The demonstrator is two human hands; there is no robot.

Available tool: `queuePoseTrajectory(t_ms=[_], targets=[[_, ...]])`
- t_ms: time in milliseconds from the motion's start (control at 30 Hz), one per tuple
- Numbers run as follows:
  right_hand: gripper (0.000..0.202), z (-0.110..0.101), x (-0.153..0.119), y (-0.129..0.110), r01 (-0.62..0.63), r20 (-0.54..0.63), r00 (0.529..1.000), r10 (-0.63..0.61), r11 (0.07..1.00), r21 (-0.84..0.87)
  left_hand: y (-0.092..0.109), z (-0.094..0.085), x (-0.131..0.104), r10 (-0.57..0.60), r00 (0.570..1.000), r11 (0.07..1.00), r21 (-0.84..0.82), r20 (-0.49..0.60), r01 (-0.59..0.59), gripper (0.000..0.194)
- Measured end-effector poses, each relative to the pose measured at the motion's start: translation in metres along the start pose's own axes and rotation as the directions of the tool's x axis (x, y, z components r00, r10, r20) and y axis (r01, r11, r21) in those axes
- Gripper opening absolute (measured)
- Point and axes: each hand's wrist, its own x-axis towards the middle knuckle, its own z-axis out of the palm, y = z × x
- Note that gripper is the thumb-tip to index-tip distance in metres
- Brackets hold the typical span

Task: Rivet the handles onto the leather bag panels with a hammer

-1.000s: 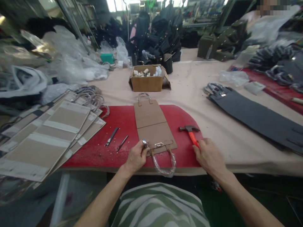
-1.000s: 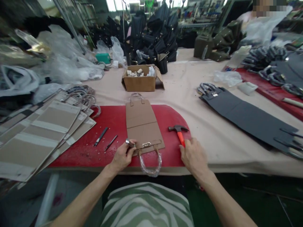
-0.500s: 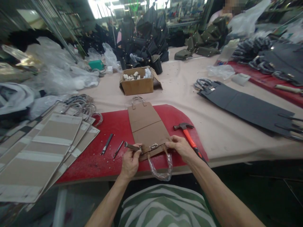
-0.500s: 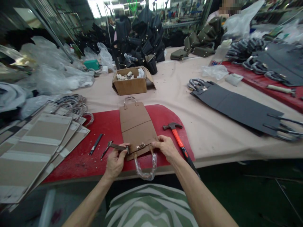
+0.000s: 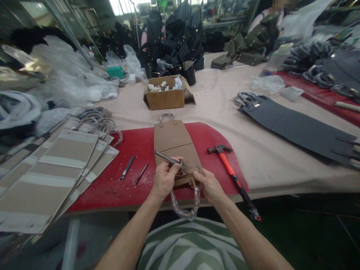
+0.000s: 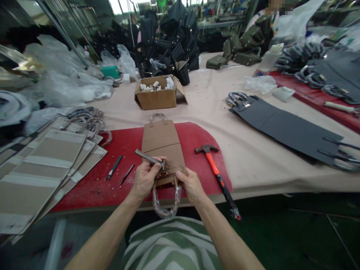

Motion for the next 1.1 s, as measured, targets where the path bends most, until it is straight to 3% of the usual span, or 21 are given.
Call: queuePoseTrajectory(t_ms=[233,733,1100], targets=[[0.036,0.003,0.003,0.003,-0.006,-0.075,0.997,0.008,0.999,0.031,-0.004,0.014,0.016,-0.081,0.996,0.995,0.062,0.049,0.078,0.022],[0.031,0.001,0.008,0.006,0.014,0.077,0.997,-0.023,0.993,0.118,-0.012,0.005,0.016,-0.098,0.994,0.961,-0.257,0.044,0.106,0.024],[0.028,-0.002,0.013,0.009,-0.021,0.062,0.998,0.015,0.995,0.098,-0.009,0.003,0.014,-0.043,0.997,0.996,-0.079,0.066,0.048,0.022]])
